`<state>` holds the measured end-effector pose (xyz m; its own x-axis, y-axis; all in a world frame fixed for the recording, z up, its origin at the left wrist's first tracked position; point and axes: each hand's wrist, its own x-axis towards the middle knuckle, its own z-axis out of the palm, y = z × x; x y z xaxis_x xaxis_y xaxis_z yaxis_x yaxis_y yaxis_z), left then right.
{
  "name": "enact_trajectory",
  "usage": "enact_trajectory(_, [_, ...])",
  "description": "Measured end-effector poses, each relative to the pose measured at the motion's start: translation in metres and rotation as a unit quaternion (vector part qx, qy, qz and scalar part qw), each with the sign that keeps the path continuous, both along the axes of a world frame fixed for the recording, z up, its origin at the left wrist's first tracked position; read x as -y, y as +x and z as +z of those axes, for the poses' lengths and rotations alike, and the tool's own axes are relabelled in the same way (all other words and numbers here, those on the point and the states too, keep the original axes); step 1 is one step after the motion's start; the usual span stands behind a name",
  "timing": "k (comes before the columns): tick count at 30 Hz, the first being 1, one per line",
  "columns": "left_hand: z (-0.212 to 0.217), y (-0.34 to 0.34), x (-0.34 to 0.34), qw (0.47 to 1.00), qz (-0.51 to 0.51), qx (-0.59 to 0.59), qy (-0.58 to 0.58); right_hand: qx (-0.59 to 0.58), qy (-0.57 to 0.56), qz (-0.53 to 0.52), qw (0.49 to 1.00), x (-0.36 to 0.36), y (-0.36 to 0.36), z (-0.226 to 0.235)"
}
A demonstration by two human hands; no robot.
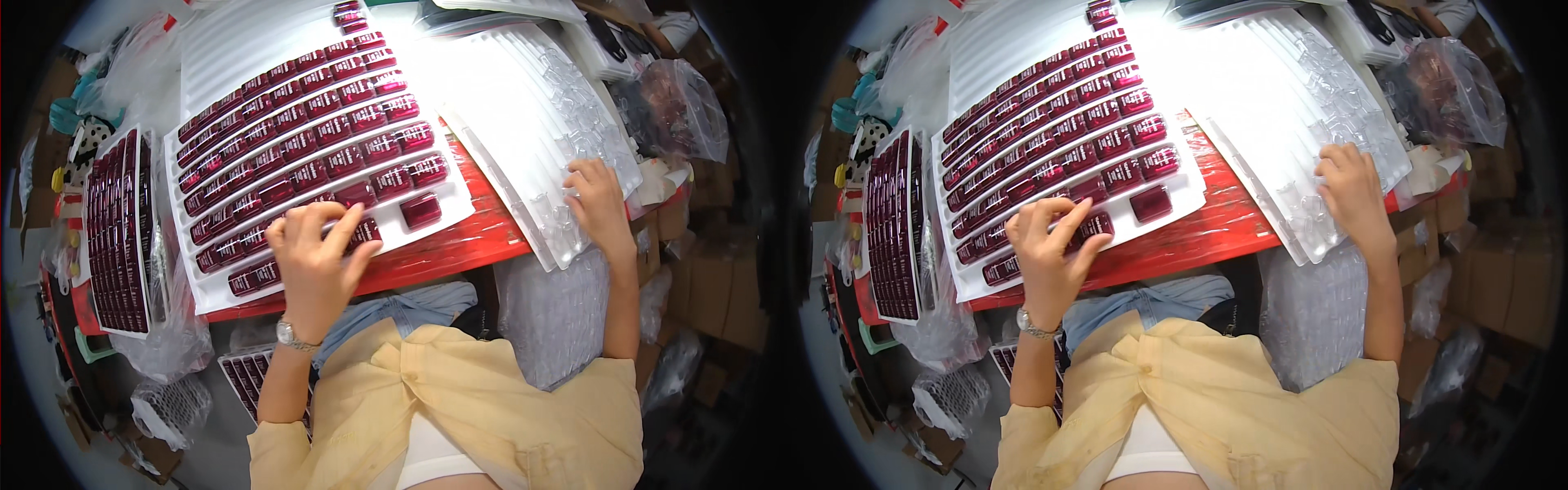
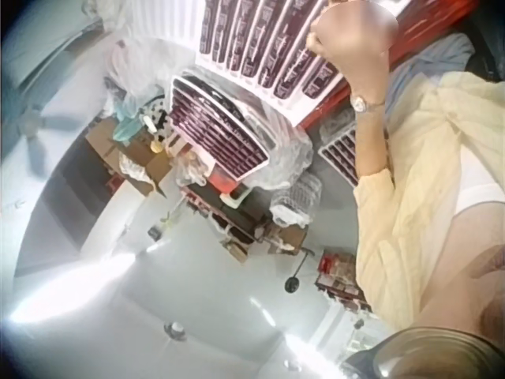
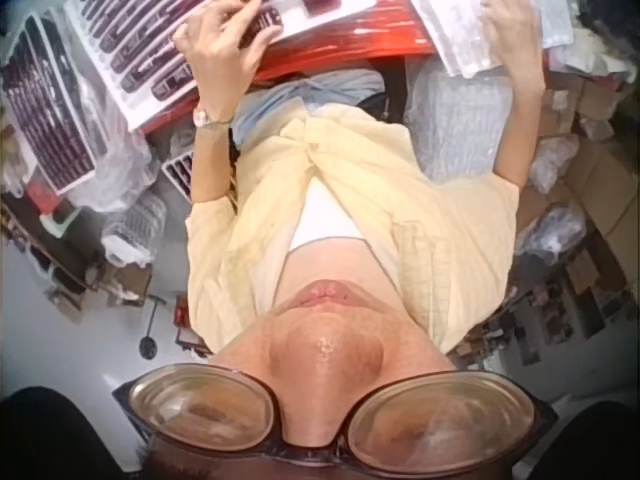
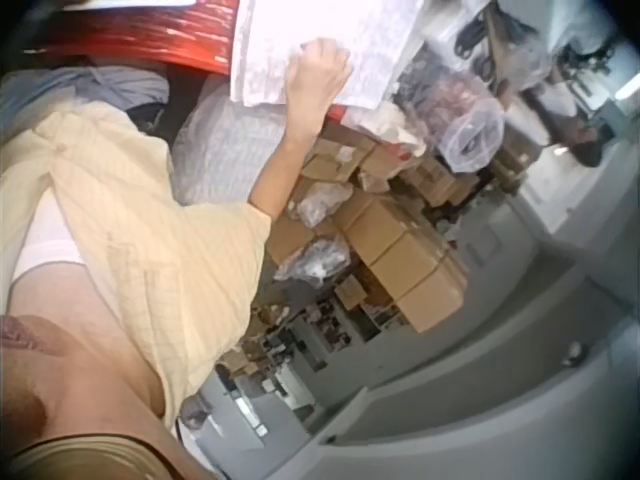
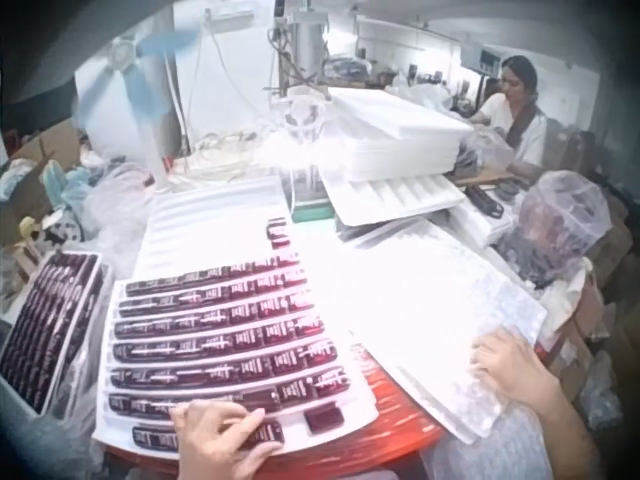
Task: The person places small red jars into a white foam tray one by one. They pick up each jar from a nearby pile and carefully position it into an empty slot in the tray, filling the rows sequentially.
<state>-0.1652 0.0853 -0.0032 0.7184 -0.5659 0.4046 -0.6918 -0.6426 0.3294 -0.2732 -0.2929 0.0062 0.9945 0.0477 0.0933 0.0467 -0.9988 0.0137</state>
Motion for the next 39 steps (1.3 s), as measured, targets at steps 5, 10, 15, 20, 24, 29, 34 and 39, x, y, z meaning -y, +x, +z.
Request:
enact_trajectory(5, [-0.007, 0.0, -0.017, 0.999, -0.015, -0.044, -0.003, 0.162, 0.482, -0.083, 0.857, -0.062, 0.024, 0.002])
enact_trajectory(10, [-0.005, -0.01, -0.012, 0.989, 0.01, -0.103, -0.109, 0.142, 0.719, 0.032, 0.68, -0.181, 0.052, -0.004])
enact_trajectory(15, [-0.013, -0.029, 0.007, 0.911, -0.02, -0.19, -0.365, 0.275, 0.552, 0.048, 0.785, -0.222, 0.051, -0.014])
enact_trajectory(20, [-0.013, -0.021, -0.003, 0.977, -0.005, -0.069, -0.201, 0.174, 0.312, 0.102, 0.928, -0.164, 0.015, 0.004])
enact_trajectory(24, [-0.016, -0.013, 0.007, 0.997, -0.017, -0.029, -0.072, 0.125, 0.018, -0.185, 0.974, -0.078, -0.013, -0.009])
enact_trajectory(29, [-0.011, -0.013, 0.01, 0.997, 0.015, -0.036, -0.063, 0.09, 0.091, -0.145, 0.981, -0.071, -0.019, -0.018])
enact_trajectory(34, [-0.006, -0.004, -0.043, 0.999, 0.044, -0.032, 0.006, 0.236, 0.254, -0.197, 0.917, -0.055, -0.019, -0.028])
enact_trajectory(39, [-0.004, -0.01, -0.036, 0.991, -0.029, -0.034, -0.128, 0.146, 0.738, -0.075, 0.654, -0.098, 0.013, -0.013])
